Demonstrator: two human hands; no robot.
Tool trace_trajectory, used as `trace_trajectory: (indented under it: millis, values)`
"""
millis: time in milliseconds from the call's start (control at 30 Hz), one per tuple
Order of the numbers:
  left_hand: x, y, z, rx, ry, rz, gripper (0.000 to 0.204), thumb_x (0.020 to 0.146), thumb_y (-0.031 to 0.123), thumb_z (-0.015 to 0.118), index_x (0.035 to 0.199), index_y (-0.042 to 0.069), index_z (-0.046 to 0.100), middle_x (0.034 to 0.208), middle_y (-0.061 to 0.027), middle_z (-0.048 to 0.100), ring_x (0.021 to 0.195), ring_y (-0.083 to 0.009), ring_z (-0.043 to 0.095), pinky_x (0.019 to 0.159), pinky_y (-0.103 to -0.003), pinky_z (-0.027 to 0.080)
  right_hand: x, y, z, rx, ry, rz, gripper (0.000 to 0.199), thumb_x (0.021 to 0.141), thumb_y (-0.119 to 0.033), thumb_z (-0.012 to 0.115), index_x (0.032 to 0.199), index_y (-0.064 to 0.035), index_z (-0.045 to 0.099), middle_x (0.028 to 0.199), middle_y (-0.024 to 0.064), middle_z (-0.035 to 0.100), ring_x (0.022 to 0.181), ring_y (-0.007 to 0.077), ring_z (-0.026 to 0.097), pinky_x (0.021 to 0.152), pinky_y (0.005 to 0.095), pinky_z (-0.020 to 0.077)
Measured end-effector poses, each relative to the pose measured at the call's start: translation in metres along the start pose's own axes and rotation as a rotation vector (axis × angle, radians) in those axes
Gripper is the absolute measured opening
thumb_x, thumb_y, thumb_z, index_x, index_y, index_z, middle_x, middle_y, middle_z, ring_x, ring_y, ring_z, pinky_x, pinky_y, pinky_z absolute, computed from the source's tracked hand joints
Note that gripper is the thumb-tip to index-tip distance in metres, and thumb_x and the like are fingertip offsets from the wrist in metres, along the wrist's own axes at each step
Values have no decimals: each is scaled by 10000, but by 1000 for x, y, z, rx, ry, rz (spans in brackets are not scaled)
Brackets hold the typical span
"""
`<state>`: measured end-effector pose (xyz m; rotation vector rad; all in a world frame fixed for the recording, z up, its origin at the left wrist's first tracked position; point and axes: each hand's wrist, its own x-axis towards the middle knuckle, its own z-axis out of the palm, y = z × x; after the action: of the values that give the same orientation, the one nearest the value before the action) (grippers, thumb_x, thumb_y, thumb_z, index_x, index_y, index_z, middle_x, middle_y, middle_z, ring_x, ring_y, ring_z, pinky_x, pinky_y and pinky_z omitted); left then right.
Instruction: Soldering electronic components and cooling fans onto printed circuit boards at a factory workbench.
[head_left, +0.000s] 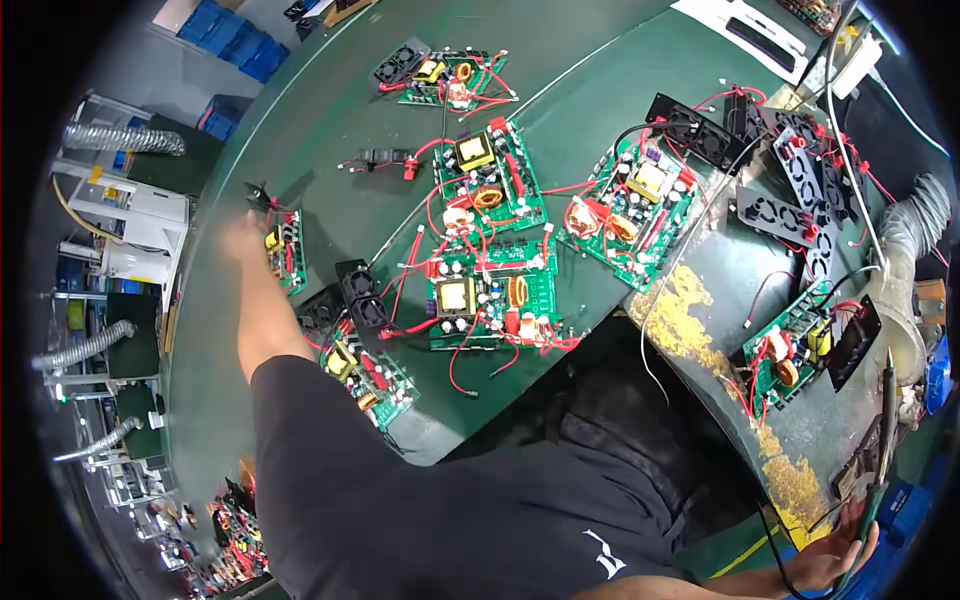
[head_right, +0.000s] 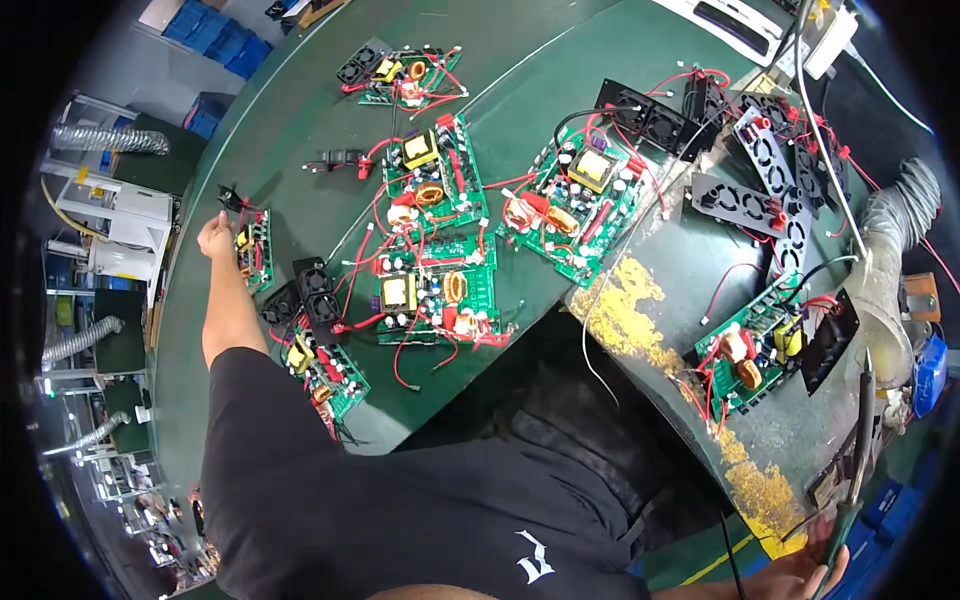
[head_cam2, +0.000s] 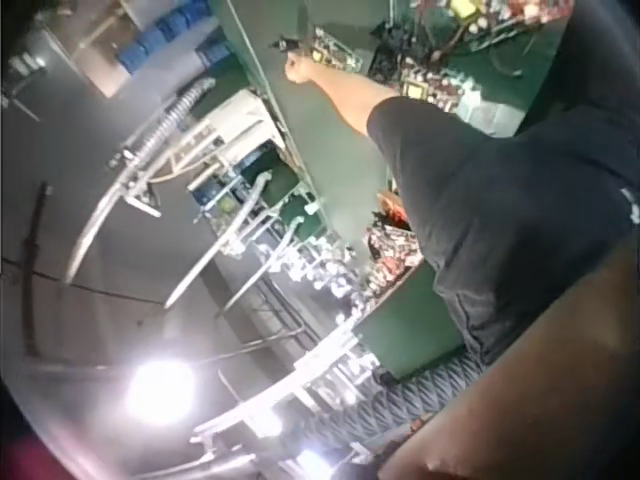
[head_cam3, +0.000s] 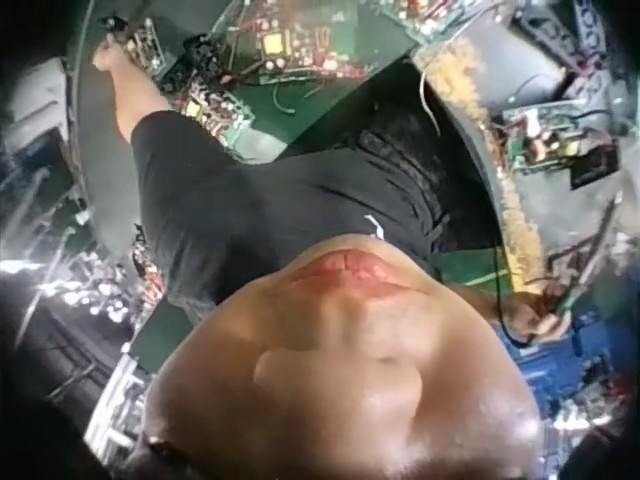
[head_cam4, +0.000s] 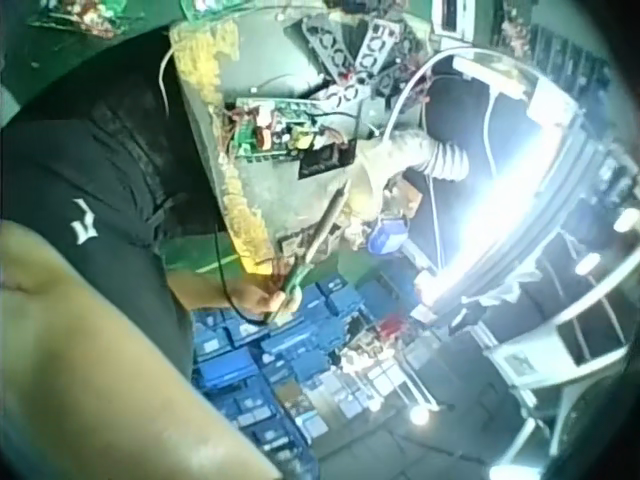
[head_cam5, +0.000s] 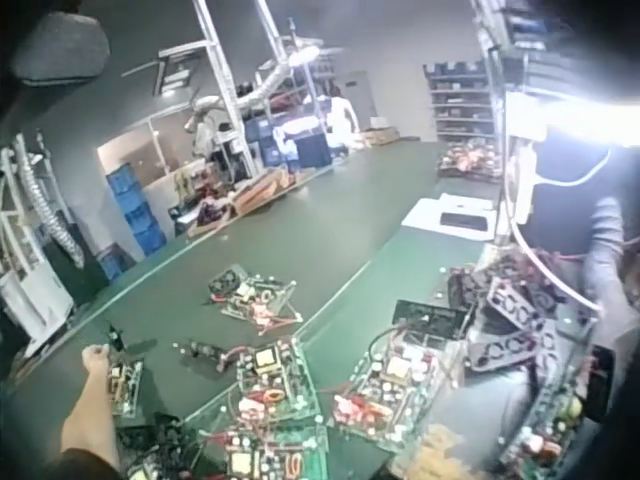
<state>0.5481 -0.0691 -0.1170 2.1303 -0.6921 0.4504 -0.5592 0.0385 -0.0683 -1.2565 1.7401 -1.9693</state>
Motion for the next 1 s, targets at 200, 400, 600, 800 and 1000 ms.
trace_trajectory:
  millis: [200, 400, 600, 800, 1000]
  values:
    - [-55, 69, 62, 558, 429, -113, 253, 837, 286, 776, 1048, 147, 776, 967, -130, 749, 849, -256, 707, 798, -379, 562, -5, -37, 63, -49, -28, -396, 197, 932, -263, 655, 976, -71, 650, 1136, 200, 595, 849, 298, 656, 701, 378, 587]
    - [-93, 287, 110, -94, -573, 582, 314, 907, 293, 643, 1122, 81, 728, 1018, -101, 747, 937, -203, 703, 843, -316, 521, -7, -49, 64, -157, 2, -365, 200, 948, -220, 604, 975, -28, 652, 1083, 201, 618, 840, 295, 651, 691, 344, 564]
    - [-147, 364, 213, 488, -668, 780, 357, 903, 422, 607, 931, 103, 765, 871, -171, 729, 883, -349, 713, 805, -448, 550, -26, 4, -56, -7, -37, -41, 463, 1009, -237, 388, 1355, 58, 472, 1220, 341, 615, 1131, 398, 643, 1000, 450, 505]
    - [-128, 365, 212, 446, -648, 353, 319, 826, 379, 758, 871, 64, 772, 788, -156, 733, 783, -291, 731, 745, -408, 554, -59, -5, -95, 57, 75, 6, 465, 1009, -244, 416, 1357, 56, 487, 1258, 346, 599, 1160, 421, 630, 1018, 452, 497]
    - [-56, 421, 161, -184, -671, 596, 323, 919, 249, 729, 1065, -39, 734, 769, -17, 697, 657, -82, 593, 606, -255, 467, -67, 12, -110, 87, 145, 60, 467, 1011, -223, 406, 1374, 63, 471, 1307, 334, 575, 1202, 422, 604, 1050, 456, 471]
